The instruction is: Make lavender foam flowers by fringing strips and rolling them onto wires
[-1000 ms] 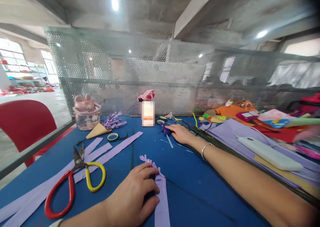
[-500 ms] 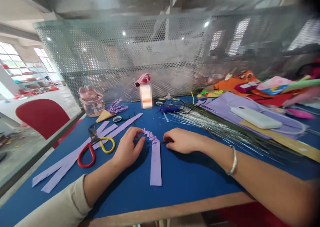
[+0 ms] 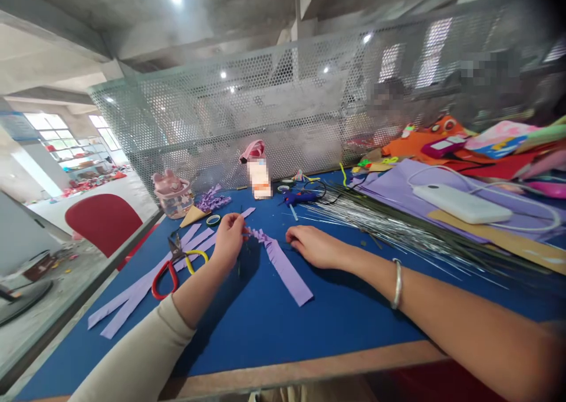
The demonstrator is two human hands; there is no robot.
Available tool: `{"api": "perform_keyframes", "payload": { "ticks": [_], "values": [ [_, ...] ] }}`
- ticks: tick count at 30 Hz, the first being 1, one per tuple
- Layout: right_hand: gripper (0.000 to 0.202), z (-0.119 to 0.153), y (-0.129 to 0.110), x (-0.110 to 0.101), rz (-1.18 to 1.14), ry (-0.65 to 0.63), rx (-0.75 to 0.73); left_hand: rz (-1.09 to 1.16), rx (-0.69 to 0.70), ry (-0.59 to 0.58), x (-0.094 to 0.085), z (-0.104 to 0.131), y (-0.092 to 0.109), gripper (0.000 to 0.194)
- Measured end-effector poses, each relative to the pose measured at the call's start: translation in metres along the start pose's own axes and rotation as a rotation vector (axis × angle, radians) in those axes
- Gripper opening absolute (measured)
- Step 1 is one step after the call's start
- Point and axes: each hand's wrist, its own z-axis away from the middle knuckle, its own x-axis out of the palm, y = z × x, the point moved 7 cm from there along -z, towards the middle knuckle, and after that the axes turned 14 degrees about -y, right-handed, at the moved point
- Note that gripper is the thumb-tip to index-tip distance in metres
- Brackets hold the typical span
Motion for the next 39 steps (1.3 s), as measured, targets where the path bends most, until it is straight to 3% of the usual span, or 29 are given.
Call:
{"api": "perform_keyframes", "payload": {
  "ticks": [3,6,9,11,13,18,22,25,28,31,36,39],
  "values": [
    [0.015,-0.001,0.002,-0.005,-0.388,0.021,-0.039,0.032,0.081,0.065,-0.010,-0.004,0.003,0.020],
    [0.010,0.000,-0.007,-0.002,-0.790,-0.006,-0.151,0.041,0.149,0.053,-0.014,0.002,0.006,0.028],
    [0.009,0.002,-0.018,0.001,-0.919,0.000,-0.242,0.183,0.139,-0.161,0.001,0.015,0.013,0.034],
    [0.008,0.004,-0.023,0.000,-0.841,0.047,-0.260,0.327,0.121,-0.374,0.018,0.027,0.023,0.036],
    [0.008,0.007,-0.028,-0.005,-0.686,0.124,-0.280,0.414,0.101,-0.468,0.027,0.039,0.032,0.045],
    [0.012,0.016,-0.035,-0.010,-0.359,0.258,-0.336,0.335,-0.003,-0.318,0.023,0.046,0.032,0.037],
    [0.028,0.032,-0.047,-0.017,0.030,0.575,-0.443,0.424,-0.065,-0.248,0.024,0.046,0.024,0.036],
    [0.018,0.047,-0.066,-0.012,0.379,0.767,-0.557,0.490,-0.069,-0.232,0.029,0.050,0.024,0.035],
    [0.013,0.058,-0.077,-0.006,0.552,0.830,-0.577,0.488,-0.085,-0.238,0.033,0.055,0.023,0.033],
    [0.020,0.065,-0.080,-0.007,0.553,0.832,-0.548,0.447,-0.072,-0.283,0.036,0.058,0.023,0.034],
    [0.017,0.069,-0.066,-0.026,0.298,0.928,-0.408,0.294,0.031,-0.406,0.039,0.060,0.030,0.031],
    [0.021,0.064,-0.058,-0.037,0.181,0.921,-0.326,0.148,0.080,-0.448,0.038,0.061,0.034,0.029]
  ]
}}
